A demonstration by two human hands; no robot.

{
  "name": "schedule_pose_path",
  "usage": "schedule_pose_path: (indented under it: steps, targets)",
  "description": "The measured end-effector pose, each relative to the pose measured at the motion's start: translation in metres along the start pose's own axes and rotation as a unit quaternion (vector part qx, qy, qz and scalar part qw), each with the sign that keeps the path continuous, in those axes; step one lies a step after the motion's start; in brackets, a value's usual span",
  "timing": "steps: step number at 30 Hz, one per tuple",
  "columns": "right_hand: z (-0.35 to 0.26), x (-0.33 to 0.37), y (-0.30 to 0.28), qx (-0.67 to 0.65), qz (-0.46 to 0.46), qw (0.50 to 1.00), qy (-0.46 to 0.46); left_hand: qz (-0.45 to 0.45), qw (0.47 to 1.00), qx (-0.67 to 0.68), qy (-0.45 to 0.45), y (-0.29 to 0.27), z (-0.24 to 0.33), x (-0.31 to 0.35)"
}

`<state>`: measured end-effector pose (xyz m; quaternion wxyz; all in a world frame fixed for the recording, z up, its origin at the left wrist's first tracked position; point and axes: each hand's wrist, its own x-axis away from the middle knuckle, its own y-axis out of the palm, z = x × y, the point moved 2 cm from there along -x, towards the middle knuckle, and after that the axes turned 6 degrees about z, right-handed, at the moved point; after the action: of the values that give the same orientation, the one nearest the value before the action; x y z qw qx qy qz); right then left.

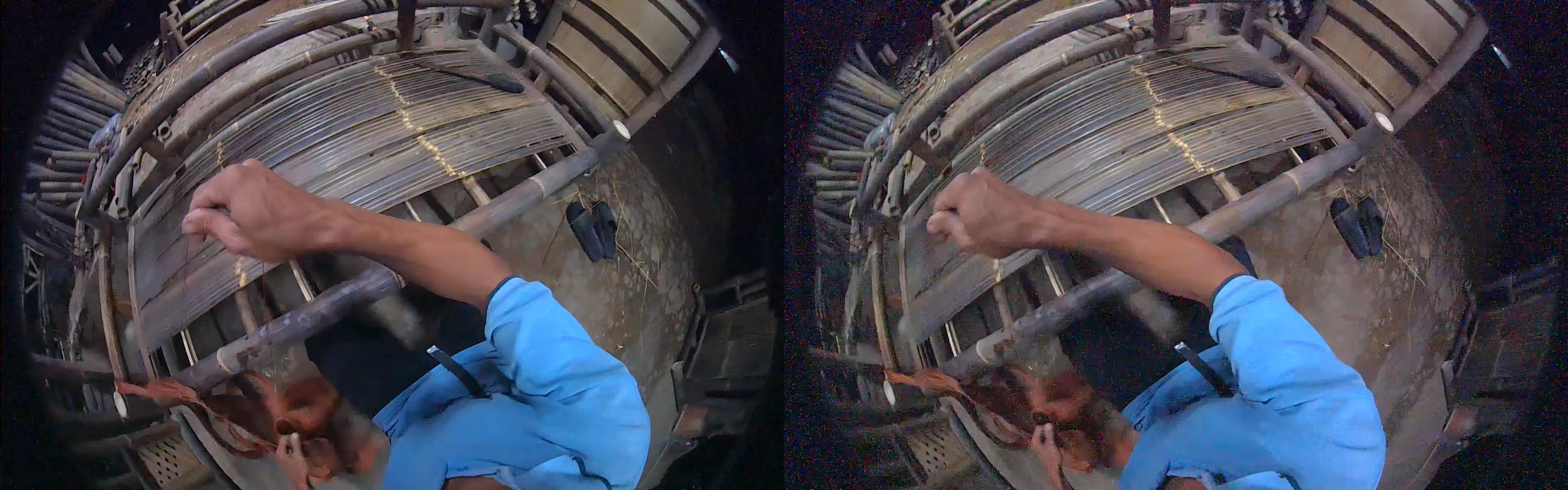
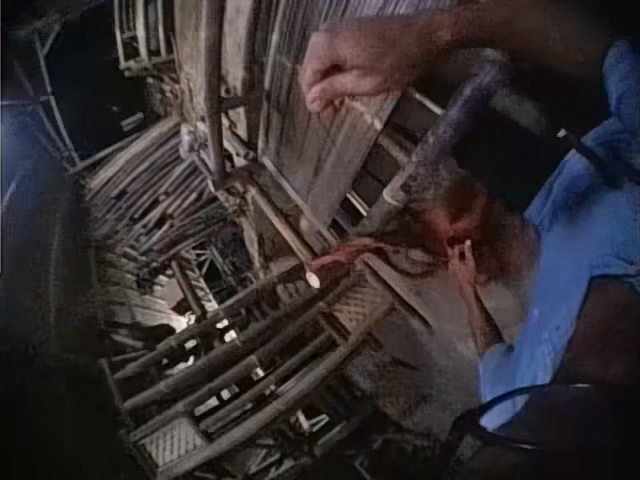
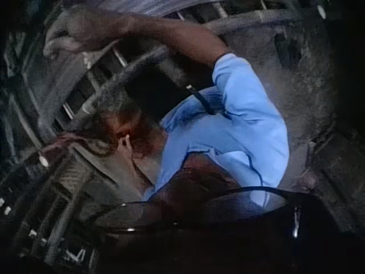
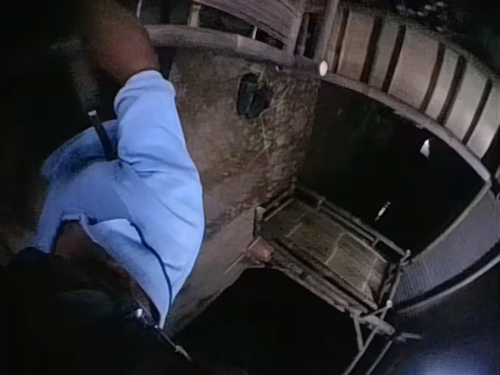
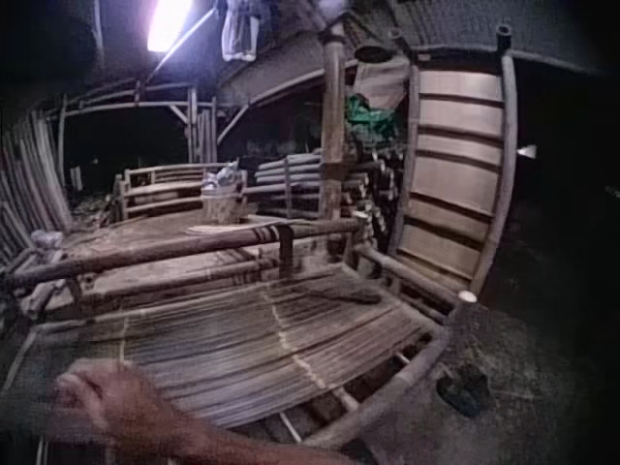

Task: The person weaves a bamboo mat by threading long fibers through a horizontal bamboo frame and tying them with a red string.

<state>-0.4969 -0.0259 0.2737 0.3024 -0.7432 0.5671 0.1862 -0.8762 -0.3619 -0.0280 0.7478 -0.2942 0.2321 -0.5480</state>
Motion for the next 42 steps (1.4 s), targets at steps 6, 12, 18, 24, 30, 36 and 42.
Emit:
schedule_pose_path:
  steps: [6, 12, 18, 24, 30, 36, 42]
  targets:
    - [0.074, 0.042, -0.009, 0.456, 0.003, 0.886, -0.088, 0.008, 0.97, 0.203, -0.134, 0.005, 0.102, 0.003]
    - [0.004, 0.173, 0.133, -0.149, -0.307, 0.939, -0.029, -0.032, 0.994, 0.097, -0.023, 0.023, 0.168, -0.002]
    - [-0.015, 0.188, 0.128, 0.089, -0.521, 0.828, 0.186, -0.014, 0.996, 0.079, 0.035, 0.013, 0.184, -0.001]
    - [-0.002, 0.202, 0.156, -0.287, -0.171, 0.942, 0.013, 0.031, 0.994, 0.102, 0.025, 0.025, 0.171, 0.007]
    - [-0.007, 0.208, 0.16, -0.442, -0.302, 0.797, 0.28, -0.001, 0.991, -0.113, -0.074, 0.021, 0.193, 0.004]
    - [-0.021, 0.181, 0.123, -0.289, -0.246, 0.91, 0.166, 0.023, 0.997, -0.077, -0.004, 0.027, 0.176, -0.002]
    - [-0.007, 0.112, 0.01, -0.169, -0.044, 0.983, 0.049, -0.091, 0.985, -0.142, -0.043, 0.024, 0.135, 0.002]
